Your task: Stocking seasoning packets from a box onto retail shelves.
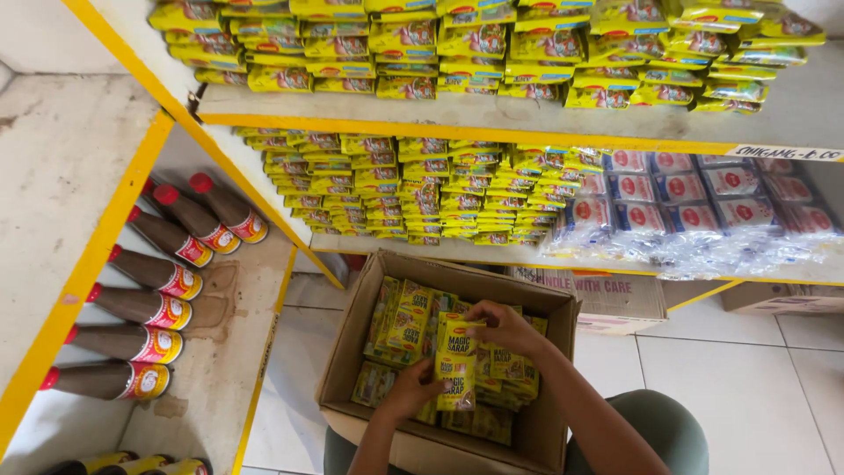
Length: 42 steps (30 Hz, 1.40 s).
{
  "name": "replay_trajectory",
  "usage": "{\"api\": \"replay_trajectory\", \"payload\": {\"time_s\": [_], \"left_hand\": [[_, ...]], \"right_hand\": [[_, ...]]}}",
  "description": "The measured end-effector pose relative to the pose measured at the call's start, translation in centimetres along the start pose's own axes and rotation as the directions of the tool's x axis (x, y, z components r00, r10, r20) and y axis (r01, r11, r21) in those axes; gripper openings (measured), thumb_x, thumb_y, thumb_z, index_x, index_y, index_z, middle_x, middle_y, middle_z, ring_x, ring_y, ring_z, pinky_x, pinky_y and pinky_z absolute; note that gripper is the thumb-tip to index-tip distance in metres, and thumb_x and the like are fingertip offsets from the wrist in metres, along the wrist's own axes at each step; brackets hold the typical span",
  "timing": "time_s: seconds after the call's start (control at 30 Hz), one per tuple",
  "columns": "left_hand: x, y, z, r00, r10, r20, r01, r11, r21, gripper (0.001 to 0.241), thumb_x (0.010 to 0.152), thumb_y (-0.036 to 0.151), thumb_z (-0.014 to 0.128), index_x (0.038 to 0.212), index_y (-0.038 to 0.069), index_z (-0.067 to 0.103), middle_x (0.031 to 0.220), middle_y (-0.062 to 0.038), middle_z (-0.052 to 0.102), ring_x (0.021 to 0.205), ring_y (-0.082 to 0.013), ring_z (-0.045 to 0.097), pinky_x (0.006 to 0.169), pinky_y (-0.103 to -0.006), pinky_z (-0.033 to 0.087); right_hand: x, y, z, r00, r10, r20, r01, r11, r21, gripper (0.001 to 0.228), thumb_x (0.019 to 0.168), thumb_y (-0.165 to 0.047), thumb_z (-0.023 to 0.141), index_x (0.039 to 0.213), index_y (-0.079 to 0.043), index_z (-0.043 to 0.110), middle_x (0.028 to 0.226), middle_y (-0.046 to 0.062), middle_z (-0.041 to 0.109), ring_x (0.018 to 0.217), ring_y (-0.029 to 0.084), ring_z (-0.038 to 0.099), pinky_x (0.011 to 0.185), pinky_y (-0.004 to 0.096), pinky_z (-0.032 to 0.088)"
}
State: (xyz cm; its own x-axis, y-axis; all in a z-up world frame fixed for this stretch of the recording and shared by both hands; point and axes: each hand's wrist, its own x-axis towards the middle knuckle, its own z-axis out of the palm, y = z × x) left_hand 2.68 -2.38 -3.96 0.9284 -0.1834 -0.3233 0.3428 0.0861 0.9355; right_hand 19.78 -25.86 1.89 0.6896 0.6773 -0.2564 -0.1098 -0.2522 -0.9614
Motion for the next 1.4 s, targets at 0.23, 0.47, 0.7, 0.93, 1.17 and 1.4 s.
{"api": "replay_trajectory", "payload": {"time_s": [0.23, 0.47, 0.7, 0.93, 1.17, 1.4], "left_hand": [[-2.6, 5.7, 1.2, 0.96, -0.235, -0.153, 0.227, 0.972, -0.067, 0.045, 0.094, 0.031, 0.07, 0.134, 0.013, 0.064, 0.099, -0.005, 0.075, 0.085, -0.0129, 0.064, 0.071, -0.0301, 0.05], [-4.7, 8.9, 1.1, 0.959, -0.182, -0.217, 0.166, 0.982, -0.087, 0.048, 0.095, 0.035, 0.071, 0.134, 0.007, 0.068, 0.092, -0.004, 0.071, 0.073, -0.012, 0.053, 0.06, -0.0279, 0.041], [-5.7, 5.6, -1.7, 0.967, 0.184, -0.174, -0.221, 0.95, -0.22, 0.075, 0.091, 0.008, 0.076, 0.155, -0.002, 0.039, 0.144, -0.013, 0.063, 0.128, -0.0136, 0.062, 0.107, -0.0294, 0.049], [-8.5, 13.1, -2.3, 0.933, 0.283, -0.224, -0.342, 0.891, -0.298, 0.075, 0.086, -0.007, 0.071, 0.153, -0.002, 0.036, 0.147, -0.017, 0.058, 0.128, -0.0236, 0.062, 0.106, -0.0379, 0.05], [-11.7, 31.5, -1.8, 0.804, 0.52, -0.29, -0.538, 0.843, 0.02, 0.061, 0.091, -0.002, 0.068, 0.148, -0.006, 0.048, 0.145, -0.016, 0.06, 0.134, -0.0222, 0.058, 0.11, -0.0344, 0.048], [-5.0, 50.8, -6.1, 0.469, 0.854, -0.222, -0.646, 0.504, 0.573, 0.043, 0.099, 0.017, 0.067, 0.136, -0.005, 0.062, 0.121, -0.008, 0.073, 0.107, -0.0072, 0.064, 0.091, -0.0228, 0.051]], "right_hand": [[-4.6, -4.0, 4.7, 0.986, 0.103, -0.13, -0.053, 0.938, 0.342, 0.068, 0.089, -0.029, 0.072, 0.15, -0.015, 0.045, 0.144, 0.003, 0.06, 0.12, 0.016, 0.063, 0.088, 0.039, 0.06], [-6.8, -2.7, 9.1, 0.957, 0.238, -0.168, -0.157, 0.907, 0.39, 0.068, 0.093, -0.022, 0.069, 0.156, -0.017, 0.044, 0.134, 0.004, 0.07, 0.107, 0.014, 0.065, 0.084, 0.033, 0.057], [-6.2, -5.9, 11.4, 0.934, 0.161, -0.318, 0.016, 0.872, 0.489, 0.058, 0.093, -0.015, 0.07, 0.148, -0.007, 0.056, 0.123, 0.003, 0.075, 0.103, 0.01, 0.067, 0.081, 0.029, 0.057], [-4.9, -12.5, 11.8, 0.944, 0.038, -0.329, 0.14, 0.853, 0.503, 0.056, 0.092, -0.013, 0.07, 0.147, -0.007, 0.057, 0.124, 0.004, 0.075, 0.104, 0.011, 0.069, 0.088, 0.027, 0.058], [-3.5, -27.0, 9.3, 0.895, -0.147, -0.421, 0.294, 0.905, 0.308, 0.054, 0.094, -0.018, 0.067, 0.146, -0.006, 0.058, 0.121, 0.004, 0.074, 0.098, 0.011, 0.068, 0.08, 0.031, 0.06], [3.2, -46.0, 3.1, 0.68, -0.497, -0.539, 0.53, 0.841, -0.105, 0.047, 0.098, -0.028, 0.068, 0.139, -0.006, 0.066, 0.106, 0.001, 0.071, 0.089, 0.008, 0.066, 0.068, 0.031, 0.06]]}}
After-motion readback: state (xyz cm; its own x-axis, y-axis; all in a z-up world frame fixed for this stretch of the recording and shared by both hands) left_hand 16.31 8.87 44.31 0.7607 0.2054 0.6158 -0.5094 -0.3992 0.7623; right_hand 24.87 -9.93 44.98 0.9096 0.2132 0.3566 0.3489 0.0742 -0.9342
